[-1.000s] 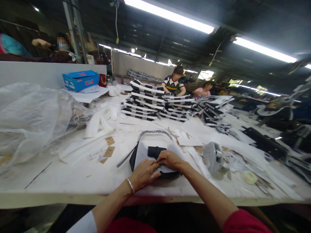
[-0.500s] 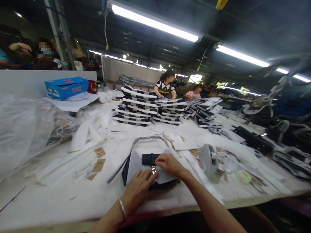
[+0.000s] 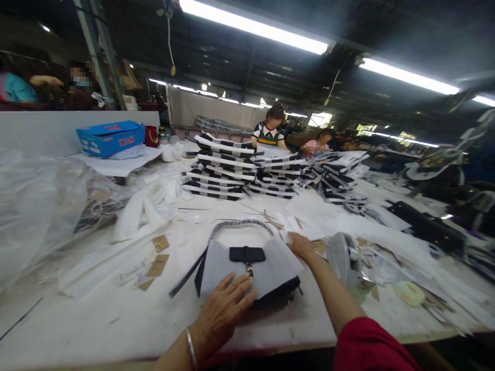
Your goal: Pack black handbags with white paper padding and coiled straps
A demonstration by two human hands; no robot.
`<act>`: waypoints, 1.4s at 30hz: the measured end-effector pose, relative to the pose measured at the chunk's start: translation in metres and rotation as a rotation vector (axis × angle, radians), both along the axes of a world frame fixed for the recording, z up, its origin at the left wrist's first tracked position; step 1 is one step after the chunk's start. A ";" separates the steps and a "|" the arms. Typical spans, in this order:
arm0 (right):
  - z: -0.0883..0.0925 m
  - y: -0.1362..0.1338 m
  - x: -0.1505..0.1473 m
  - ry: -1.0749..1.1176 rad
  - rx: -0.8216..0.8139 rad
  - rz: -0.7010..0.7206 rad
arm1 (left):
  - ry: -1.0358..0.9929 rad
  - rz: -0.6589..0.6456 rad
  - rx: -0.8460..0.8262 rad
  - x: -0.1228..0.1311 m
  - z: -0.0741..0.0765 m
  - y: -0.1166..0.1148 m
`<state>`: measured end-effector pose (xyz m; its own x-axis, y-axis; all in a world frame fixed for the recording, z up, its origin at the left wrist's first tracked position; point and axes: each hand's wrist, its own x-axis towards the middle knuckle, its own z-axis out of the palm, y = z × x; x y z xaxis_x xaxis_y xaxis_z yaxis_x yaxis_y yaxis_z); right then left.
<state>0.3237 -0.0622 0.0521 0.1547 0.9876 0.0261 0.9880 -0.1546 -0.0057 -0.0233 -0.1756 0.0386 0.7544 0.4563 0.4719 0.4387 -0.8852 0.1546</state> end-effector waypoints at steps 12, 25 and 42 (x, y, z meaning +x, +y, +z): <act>0.067 -0.020 0.011 -0.267 0.304 -0.028 | 0.103 0.168 -0.194 0.019 0.009 -0.009; 0.126 -0.216 -0.021 1.444 0.437 -0.416 | 0.311 0.166 -0.199 0.035 0.052 0.002; -0.023 -0.216 -0.156 2.039 0.243 -0.657 | 0.324 0.163 -0.104 0.037 0.056 0.018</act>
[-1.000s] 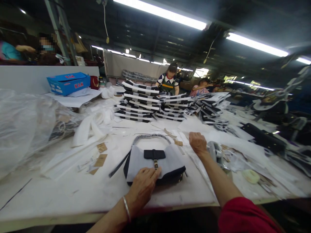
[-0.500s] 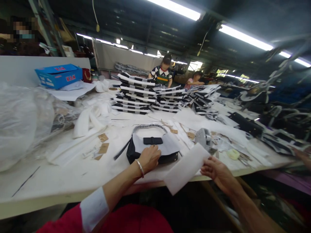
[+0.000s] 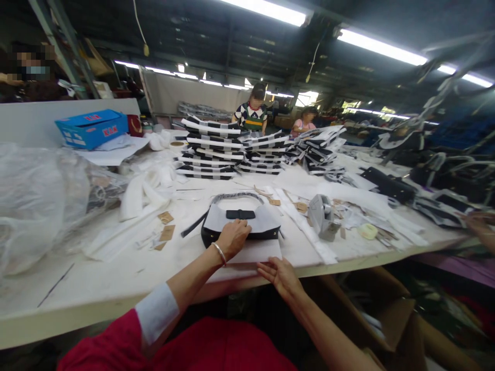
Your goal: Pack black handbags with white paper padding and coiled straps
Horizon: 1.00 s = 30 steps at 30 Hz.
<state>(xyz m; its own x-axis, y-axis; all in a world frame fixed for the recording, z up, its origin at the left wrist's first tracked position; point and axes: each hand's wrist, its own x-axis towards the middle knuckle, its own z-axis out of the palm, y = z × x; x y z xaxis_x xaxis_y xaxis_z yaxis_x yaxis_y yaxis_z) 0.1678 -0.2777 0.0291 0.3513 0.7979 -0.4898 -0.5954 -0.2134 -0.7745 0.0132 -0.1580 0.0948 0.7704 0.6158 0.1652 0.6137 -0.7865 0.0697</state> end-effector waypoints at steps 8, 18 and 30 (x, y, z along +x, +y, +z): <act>-0.008 -0.020 0.039 -0.071 -0.034 -0.026 | -0.156 0.072 0.108 -0.014 -0.024 -0.009; 0.019 -0.025 0.092 -1.721 -0.401 0.304 | -0.082 0.093 0.064 -0.014 -0.034 0.000; 0.082 0.089 0.026 -2.451 0.652 0.759 | 0.056 0.116 0.092 -0.015 -0.014 -0.006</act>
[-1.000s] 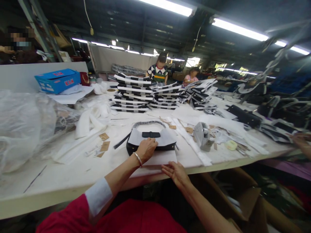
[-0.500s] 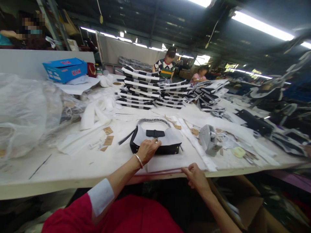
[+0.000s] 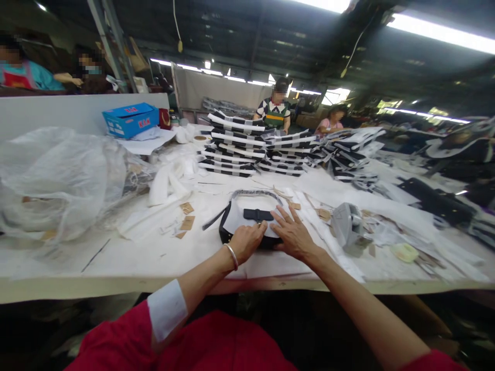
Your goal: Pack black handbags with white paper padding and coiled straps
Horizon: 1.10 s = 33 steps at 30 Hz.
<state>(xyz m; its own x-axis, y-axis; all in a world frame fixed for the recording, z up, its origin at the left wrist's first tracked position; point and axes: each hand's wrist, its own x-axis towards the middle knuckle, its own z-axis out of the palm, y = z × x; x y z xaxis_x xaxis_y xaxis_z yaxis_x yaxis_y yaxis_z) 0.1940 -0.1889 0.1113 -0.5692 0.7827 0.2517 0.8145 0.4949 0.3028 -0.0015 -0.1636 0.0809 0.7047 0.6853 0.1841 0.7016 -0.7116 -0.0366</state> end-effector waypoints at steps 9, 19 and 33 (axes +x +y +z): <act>0.020 0.008 0.005 -0.221 -0.172 0.089 | 0.109 -0.215 -0.036 -0.028 0.013 0.034; -0.053 0.005 0.019 0.097 -0.353 -0.123 | -0.014 -0.022 -0.032 -0.033 -0.054 0.015; 0.011 0.031 -0.013 -0.153 -0.571 -0.098 | 0.000 -0.144 -0.216 -0.035 -0.022 0.034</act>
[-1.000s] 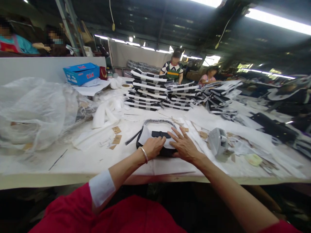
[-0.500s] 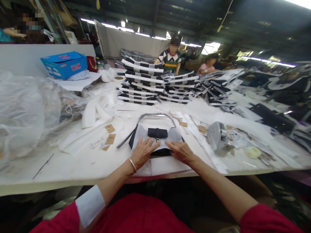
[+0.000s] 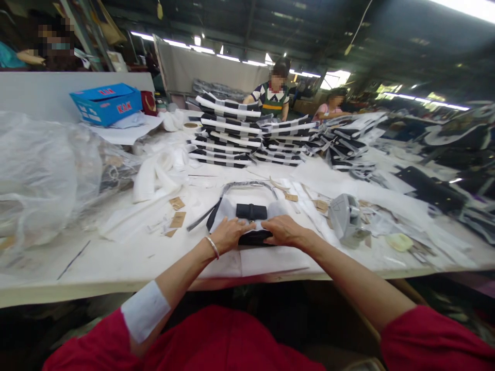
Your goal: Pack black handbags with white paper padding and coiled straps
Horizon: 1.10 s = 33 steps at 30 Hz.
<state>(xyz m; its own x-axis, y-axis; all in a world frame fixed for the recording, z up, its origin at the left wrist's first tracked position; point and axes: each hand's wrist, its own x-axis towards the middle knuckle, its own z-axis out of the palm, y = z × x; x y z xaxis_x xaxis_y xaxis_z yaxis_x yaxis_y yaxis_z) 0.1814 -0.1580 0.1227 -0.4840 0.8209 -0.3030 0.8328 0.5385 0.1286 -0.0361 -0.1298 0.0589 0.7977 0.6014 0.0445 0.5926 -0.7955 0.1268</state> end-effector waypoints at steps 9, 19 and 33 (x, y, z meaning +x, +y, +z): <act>-0.063 -0.014 0.019 0.149 0.292 0.053 | 0.052 0.021 0.094 0.005 -0.006 -0.008; -0.087 -0.028 0.027 0.337 0.408 0.106 | 0.078 0.049 0.183 0.004 -0.020 -0.016; -0.074 -0.121 0.014 0.461 0.317 0.017 | 0.071 -0.002 0.124 0.000 -0.007 -0.011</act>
